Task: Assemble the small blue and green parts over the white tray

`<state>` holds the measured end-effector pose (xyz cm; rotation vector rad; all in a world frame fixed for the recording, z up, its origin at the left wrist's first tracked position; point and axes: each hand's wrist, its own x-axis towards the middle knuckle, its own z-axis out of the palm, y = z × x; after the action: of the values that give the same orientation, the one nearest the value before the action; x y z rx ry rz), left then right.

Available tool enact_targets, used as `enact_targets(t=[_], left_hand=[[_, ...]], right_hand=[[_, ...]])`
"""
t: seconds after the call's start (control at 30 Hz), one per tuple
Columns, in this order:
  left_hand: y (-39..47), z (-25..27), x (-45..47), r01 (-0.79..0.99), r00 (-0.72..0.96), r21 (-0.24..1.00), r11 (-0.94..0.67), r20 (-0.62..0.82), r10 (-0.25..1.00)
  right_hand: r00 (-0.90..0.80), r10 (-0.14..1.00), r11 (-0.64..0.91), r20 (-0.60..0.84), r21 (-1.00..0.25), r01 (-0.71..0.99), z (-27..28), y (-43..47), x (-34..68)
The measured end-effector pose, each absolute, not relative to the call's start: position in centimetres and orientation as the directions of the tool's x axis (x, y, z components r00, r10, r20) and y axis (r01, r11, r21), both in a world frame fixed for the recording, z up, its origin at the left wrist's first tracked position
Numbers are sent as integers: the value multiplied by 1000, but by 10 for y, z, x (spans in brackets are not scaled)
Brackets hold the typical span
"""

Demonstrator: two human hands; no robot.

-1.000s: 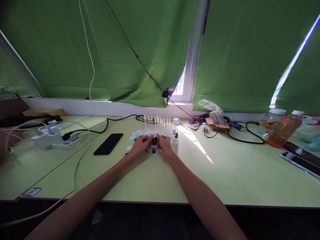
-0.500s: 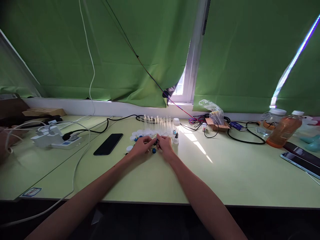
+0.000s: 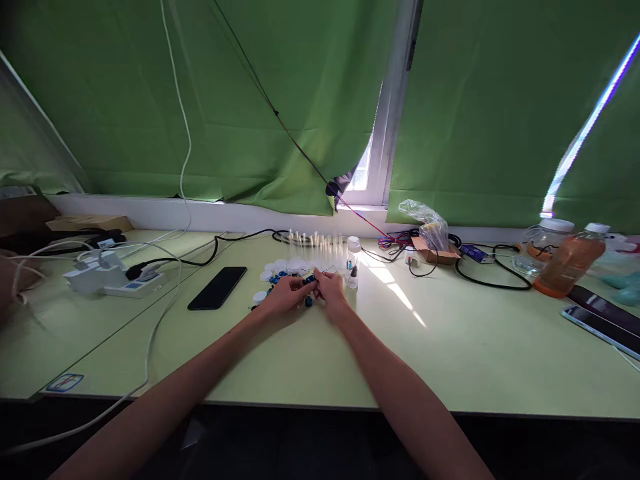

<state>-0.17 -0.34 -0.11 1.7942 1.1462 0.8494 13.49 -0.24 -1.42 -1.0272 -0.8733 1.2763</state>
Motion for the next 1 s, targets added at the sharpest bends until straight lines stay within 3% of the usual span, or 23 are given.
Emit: enact_targets(t=[0.33,0.67,1.0], left_hand=[[-3,1,-2,271,366,931,-247,138,921],[3,-3,-2,245,270,946,-214,146,952],[-3,2,-2,263,276,943,-203,128,953]], right_hand=[[92,996,12,-19,-945,-327,-15,-2,135],[111,993,16,-23,-941,-337,-14,-3,134],[113,993,21,-17,-945,-326,-13,-3,135]])
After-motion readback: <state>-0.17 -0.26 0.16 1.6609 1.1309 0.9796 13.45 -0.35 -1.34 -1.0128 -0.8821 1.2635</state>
